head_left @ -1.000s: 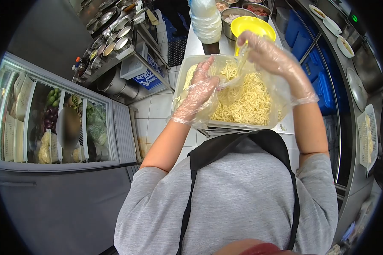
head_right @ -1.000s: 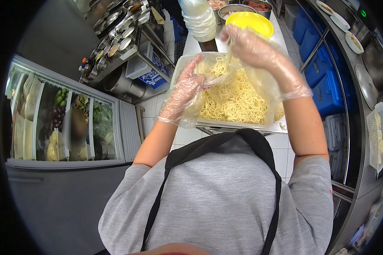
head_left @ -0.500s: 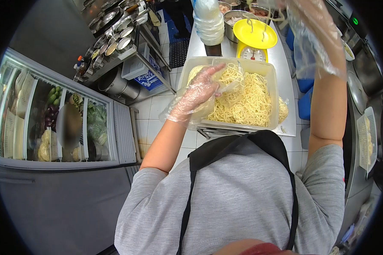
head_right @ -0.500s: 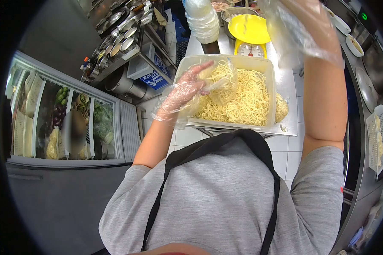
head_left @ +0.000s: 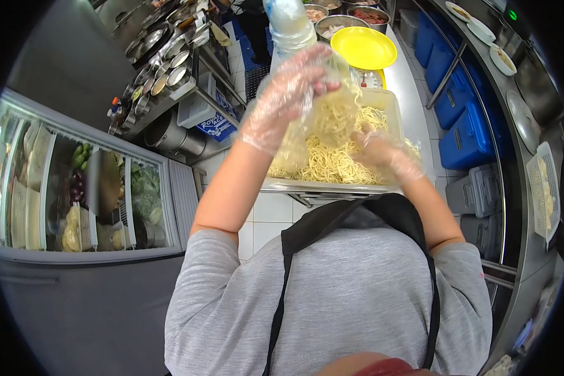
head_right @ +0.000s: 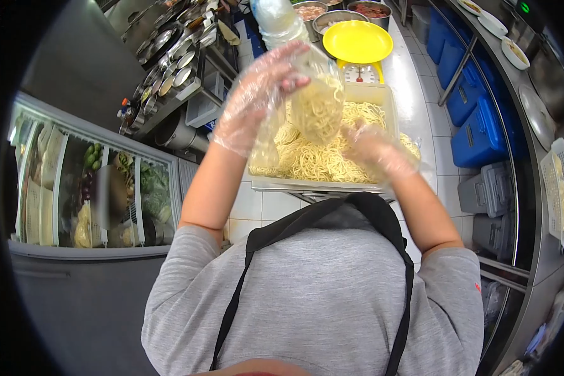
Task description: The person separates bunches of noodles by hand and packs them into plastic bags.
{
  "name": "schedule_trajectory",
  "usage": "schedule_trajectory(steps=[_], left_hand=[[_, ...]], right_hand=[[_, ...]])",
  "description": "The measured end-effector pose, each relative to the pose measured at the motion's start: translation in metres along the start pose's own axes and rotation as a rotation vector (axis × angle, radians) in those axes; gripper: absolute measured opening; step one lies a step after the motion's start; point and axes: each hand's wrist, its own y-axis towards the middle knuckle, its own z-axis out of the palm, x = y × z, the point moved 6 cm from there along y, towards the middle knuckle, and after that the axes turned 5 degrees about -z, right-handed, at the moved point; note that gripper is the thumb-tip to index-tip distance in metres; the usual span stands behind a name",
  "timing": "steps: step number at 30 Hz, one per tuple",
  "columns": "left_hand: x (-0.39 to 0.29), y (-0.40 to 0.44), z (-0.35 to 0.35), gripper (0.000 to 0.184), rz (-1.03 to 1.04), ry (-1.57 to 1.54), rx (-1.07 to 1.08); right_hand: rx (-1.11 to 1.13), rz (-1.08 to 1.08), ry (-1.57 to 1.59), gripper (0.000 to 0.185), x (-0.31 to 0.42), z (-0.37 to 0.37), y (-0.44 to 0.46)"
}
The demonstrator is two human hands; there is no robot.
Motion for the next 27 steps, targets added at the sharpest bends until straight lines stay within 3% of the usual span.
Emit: schedule_trajectory(steps=[2, 4, 5, 6, 7, 11, 14, 18, 19, 23, 27], left_hand=[[-0.02, 0.02, 0.015, 0.061, 0.06, 0.064, -0.001], [-0.037, 0.049, 0.026, 0.062, 0.152, 0.12, 0.103], [-0.04, 0.063, 0.03, 0.04, 0.098, 0.095, 0.041], [-0.035, 0.101, 0.027, 0.025, 0.146, -0.201, 0.484], [-0.031, 0.127, 0.019, 0.025, 0.134, -0.2, 0.498], [-0.019, 0.191, -0.001, 0.014, 0.181, 0.111, 0.182], [-0.004, 0.202, 0.002, 0.013, 0.218, 0.06, 0.175], [0.014, 0.213, -0.014, 0.03, 0.304, -0.068, 0.201], [0.014, 0.215, -0.017, 0.037, 0.244, -0.051, 0.183], [0.016, 0.225, -0.03, 0.033, 0.089, 0.108, 0.123], [0.007, 0.19, 0.023, 0.029, 0.077, 0.162, 0.22]], right_hand=[[-0.264, 0.097, -0.079, 0.068, 0.008, 0.01, -0.01], [-0.21, 0.102, -0.007, 0.064, 0.013, -0.002, -0.018], [-0.187, 0.103, 0.013, 0.064, 0.012, -0.002, -0.019], [-0.165, 0.103, 0.033, 0.064, 0.01, 0.0, -0.021], [-0.173, 0.116, 0.043, 0.064, 0.01, -0.001, -0.021], [-0.233, 0.108, 0.066, 0.063, 0.005, 0.005, -0.019], [-0.263, 0.078, 0.076, 0.062, 0.003, 0.001, -0.019], [-0.234, 0.108, 0.064, 0.06, 0.007, -0.006, -0.023], [-0.236, 0.113, 0.074, 0.06, 0.006, -0.004, -0.023], [-0.298, 0.082, 0.105, 0.06, 0.004, 0.002, -0.02], [-0.271, 0.081, 0.129, 0.062, 0.002, 0.004, -0.019]])
